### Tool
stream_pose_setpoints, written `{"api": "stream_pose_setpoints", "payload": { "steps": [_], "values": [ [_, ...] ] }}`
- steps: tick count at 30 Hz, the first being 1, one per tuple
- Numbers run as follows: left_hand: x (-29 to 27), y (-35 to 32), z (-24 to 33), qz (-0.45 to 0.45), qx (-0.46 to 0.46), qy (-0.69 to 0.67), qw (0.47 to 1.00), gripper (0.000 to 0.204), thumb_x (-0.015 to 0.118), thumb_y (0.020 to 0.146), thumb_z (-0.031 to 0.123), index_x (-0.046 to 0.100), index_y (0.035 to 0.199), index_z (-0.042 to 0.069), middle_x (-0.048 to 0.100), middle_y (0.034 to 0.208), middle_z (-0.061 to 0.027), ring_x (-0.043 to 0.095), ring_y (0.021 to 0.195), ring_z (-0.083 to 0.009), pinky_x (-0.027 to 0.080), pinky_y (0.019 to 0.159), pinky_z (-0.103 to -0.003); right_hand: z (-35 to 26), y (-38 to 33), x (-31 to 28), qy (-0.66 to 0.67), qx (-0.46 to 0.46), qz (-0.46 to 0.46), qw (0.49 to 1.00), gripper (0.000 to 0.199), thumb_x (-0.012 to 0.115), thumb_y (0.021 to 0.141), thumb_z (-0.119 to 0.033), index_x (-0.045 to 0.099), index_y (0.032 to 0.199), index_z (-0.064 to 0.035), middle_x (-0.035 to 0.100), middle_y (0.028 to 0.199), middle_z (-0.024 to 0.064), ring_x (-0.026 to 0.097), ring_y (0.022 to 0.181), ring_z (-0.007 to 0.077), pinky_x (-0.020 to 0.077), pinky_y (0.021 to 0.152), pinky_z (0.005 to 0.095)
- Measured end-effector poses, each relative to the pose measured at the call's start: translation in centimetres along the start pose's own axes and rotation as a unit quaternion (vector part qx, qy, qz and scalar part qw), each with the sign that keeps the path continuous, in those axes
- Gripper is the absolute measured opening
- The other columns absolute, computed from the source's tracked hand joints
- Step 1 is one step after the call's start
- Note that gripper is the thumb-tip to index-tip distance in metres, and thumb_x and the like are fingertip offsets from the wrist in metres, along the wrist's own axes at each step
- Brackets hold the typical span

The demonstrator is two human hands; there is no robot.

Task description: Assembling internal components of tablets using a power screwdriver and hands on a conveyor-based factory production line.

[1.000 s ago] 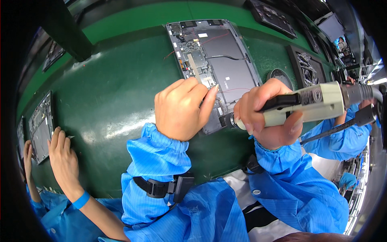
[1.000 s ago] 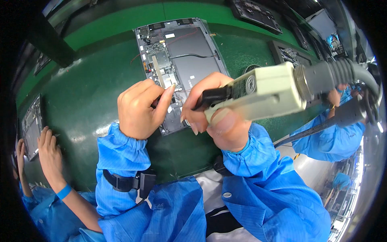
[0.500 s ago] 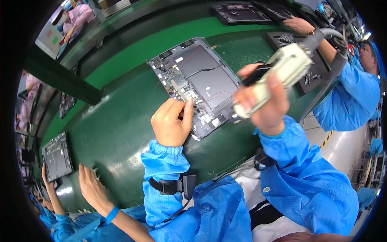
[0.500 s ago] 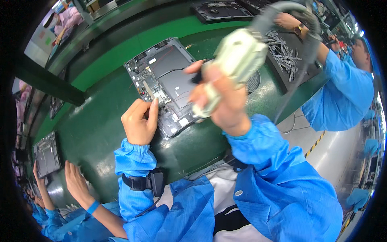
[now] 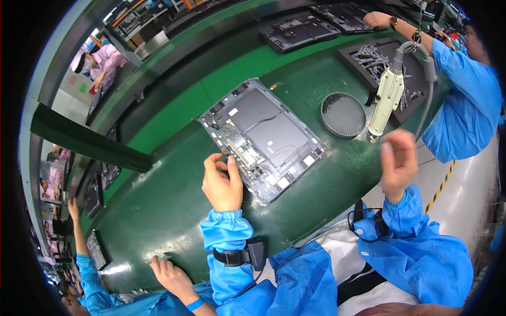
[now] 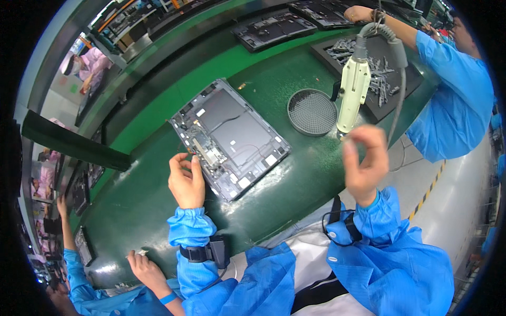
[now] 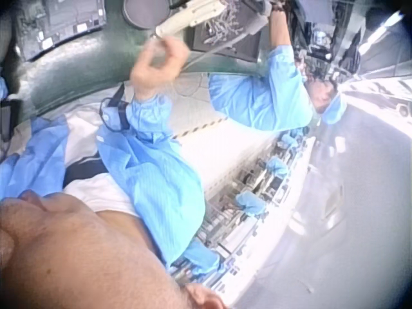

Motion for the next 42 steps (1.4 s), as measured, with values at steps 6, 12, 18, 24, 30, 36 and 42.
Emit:
{"api": "stream_pose_setpoints", "payload": {
  "steps": [6, 12, 18, 24, 30, 36, 42],
  "values": [
    [1.0, -0.3, -0.2, -0.038, -0.006, -0.007, 0.999, 0.025, 0.057, 0.087, 0.015, 0.051, 0.108, 0.003, 0.062, 0.063, -0.0107, 0.060, 0.052, -0.0270, 0.046, 0.052, -0.039, 4.1, -5.7, 11.7, 0.267, 0.416, -0.343, 0.799, 0.072, 0.067, 0.082, -0.011, 0.025, 0.141, -0.0014, 0.050, 0.126, 0.0215, 0.064, 0.086, 0.0192, 0.0542, 0.072, 0.0292],
    [-0.8, -0.2, -2.9, 0.020, -0.086, -0.052, 0.995, 0.023, 0.057, 0.086, 0.015, 0.053, 0.106, 0.005, 0.062, 0.063, -0.0112, 0.062, 0.057, -0.0290, 0.046, 0.056, -0.040, 2.6, -7.2, 15.2, 0.414, 0.562, -0.359, 0.620, 0.052, 0.061, 0.087, -0.016, 0.035, 0.129, 0.0021, 0.058, 0.105, 0.0133, 0.064, 0.080, 0.0188, 0.0560, 0.072, 0.0315],
    [-1.1, 0.6, -7.0, 0.113, -0.201, -0.403, 0.886, 0.027, 0.050, 0.095, 0.027, 0.049, 0.104, 0.001, 0.064, 0.087, -0.0095, 0.058, 0.068, -0.0129, 0.049, 0.058, -0.025, 0.8, -3.7, 22.9, 0.543, 0.602, -0.249, 0.530, 0.021, 0.057, 0.090, -0.016, 0.052, 0.103, -0.0014, 0.058, 0.098, 0.0095, 0.059, 0.072, 0.0157, 0.0559, 0.060, 0.0255],
    [-2.0, 0.1, -7.9, 0.146, -0.214, -0.382, 0.887, 0.025, 0.052, 0.094, 0.026, 0.053, 0.101, 0.002, 0.059, 0.084, -0.0068, 0.055, 0.063, -0.0101, 0.047, 0.049, -0.023, 3.9, 2.8, 35.0, 0.500, 0.545, -0.242, 0.628, 0.025, 0.056, 0.091, -0.020, 0.053, 0.105, 0.0002, 0.057, 0.096, 0.0103, 0.059, 0.078, 0.0189, 0.0562, 0.069, 0.0285],
    [-1.8, 0.2, -6.1, 0.129, -0.205, -0.364, 0.899, 0.022, 0.053, 0.093, 0.023, 0.054, 0.101, 0.003, 0.059, 0.084, -0.0064, 0.054, 0.062, -0.0095, 0.046, 0.048, -0.022, 0.7, 5.0, 30.8, 0.458, 0.406, -0.262, 0.746, 0.045, 0.059, 0.089, -0.023, 0.046, 0.122, 0.0042, 0.048, 0.124, 0.0127, 0.057, 0.105, 0.0230, 0.0504, 0.087, 0.0340],
    [0.1, 0.3, -4.5, -0.016, -0.092, -0.255, 0.962, 0.017, 0.060, 0.089, 0.018, 0.060, 0.091, 0.001, 0.061, 0.075, -0.0039, 0.054, 0.060, -0.0083, 0.044, 0.052, -0.022, -0.2, -5.2, 26.0, 0.323, 0.256, -0.515, 0.751, 0.028, 0.062, 0.086, -0.021, 0.062, 0.106, -0.0008, 0.068, 0.089, 0.0088, 0.066, 0.072, 0.0165, 0.0539, 0.064, 0.0307],
    [1.2, -0.5, -2.9, -0.083, 0.006, -0.013, 0.996, 0.017, 0.065, 0.085, 0.016, 0.065, 0.085, -0.001, 0.057, 0.063, 0.0017, 0.048, 0.057, -0.0040, 0.041, 0.053, -0.021, -2.8, -4.7, 24.1, 0.266, 0.085, -0.493, 0.824, 0.022, 0.066, 0.080, -0.021, 0.068, 0.087, -0.0003, 0.068, 0.077, 0.0134, 0.068, 0.070, 0.0195, 0.0527, 0.065, 0.0303]
  ]
}}
Point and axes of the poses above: each hand's wrist, its own y-axis towards the middle knuckle, its own x-axis out of the palm, z = x × y, the point moved 9 cm from there along y, towards the middle knuckle
